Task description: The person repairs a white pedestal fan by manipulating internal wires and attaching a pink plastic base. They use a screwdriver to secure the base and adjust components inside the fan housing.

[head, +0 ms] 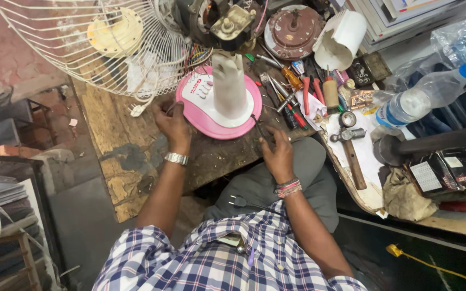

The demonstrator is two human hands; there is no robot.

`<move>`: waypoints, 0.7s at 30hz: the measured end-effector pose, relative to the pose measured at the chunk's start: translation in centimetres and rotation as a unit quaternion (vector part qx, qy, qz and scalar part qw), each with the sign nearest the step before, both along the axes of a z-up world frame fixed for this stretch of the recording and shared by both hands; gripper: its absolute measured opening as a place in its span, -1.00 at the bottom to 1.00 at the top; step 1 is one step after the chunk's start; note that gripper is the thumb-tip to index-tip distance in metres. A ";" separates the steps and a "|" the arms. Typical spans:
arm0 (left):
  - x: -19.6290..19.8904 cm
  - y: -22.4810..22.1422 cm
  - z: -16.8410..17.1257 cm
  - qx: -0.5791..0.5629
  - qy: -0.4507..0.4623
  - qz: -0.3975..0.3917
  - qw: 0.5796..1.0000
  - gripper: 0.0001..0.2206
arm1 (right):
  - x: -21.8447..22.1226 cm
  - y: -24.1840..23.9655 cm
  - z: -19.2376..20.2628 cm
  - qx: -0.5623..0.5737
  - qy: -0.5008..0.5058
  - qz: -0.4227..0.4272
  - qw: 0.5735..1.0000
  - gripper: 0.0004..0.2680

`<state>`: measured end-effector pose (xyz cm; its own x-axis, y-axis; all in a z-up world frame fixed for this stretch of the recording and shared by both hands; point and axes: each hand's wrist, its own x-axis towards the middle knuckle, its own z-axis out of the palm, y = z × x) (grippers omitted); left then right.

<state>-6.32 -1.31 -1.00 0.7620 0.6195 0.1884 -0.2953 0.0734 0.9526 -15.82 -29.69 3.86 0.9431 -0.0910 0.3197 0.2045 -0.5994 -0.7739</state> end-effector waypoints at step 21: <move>5.1 -9.8 5.6 0.316 -0.042 -0.096 0.943 -0.04 | 0.3 -0.3 -1.0 0.010 0.019 -0.001 1.000 -0.74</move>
